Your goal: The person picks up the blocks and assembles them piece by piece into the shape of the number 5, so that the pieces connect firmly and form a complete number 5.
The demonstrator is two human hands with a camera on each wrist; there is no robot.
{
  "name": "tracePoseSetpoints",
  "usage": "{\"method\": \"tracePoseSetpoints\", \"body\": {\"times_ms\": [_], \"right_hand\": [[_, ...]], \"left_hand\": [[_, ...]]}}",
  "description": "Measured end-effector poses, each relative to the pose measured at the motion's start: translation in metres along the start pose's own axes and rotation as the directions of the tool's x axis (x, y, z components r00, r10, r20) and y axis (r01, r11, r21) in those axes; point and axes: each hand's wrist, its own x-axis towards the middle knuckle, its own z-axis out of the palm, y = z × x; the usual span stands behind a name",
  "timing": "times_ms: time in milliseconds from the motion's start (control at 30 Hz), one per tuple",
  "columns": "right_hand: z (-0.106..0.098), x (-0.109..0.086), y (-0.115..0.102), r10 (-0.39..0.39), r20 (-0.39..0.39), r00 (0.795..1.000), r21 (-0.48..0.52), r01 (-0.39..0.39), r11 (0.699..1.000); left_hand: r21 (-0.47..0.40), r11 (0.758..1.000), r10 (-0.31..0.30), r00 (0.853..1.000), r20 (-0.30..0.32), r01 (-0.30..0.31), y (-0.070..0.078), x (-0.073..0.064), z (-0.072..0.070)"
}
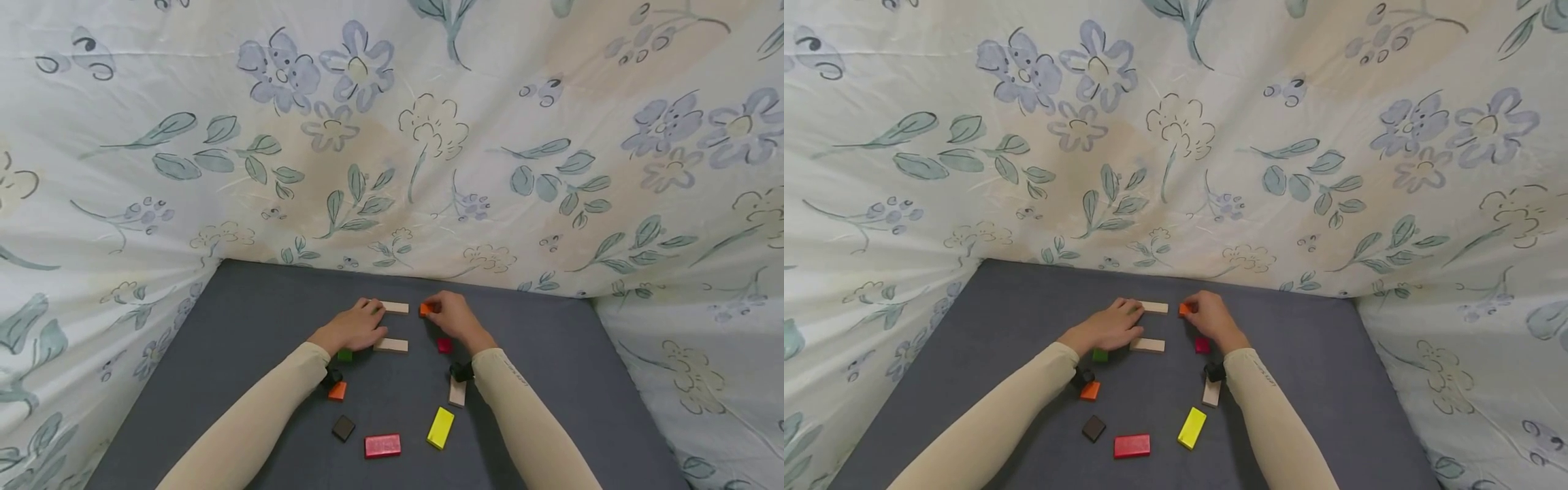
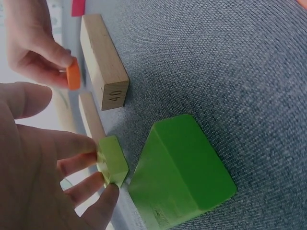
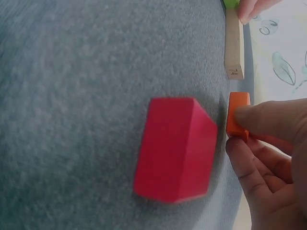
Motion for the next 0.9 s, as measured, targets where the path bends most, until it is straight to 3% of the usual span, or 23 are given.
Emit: {"method": "tracePoseSetpoints", "body": {"times_ms": [900], "right_hand": [[0.015,0.013,-0.012,-0.012,0.025,1.000,0.021,0.011,1.000]], "left_hand": [[0.001,1.000,-0.012,1.000,-0.010,0.012,-0.001,0.003,0.002]]}}
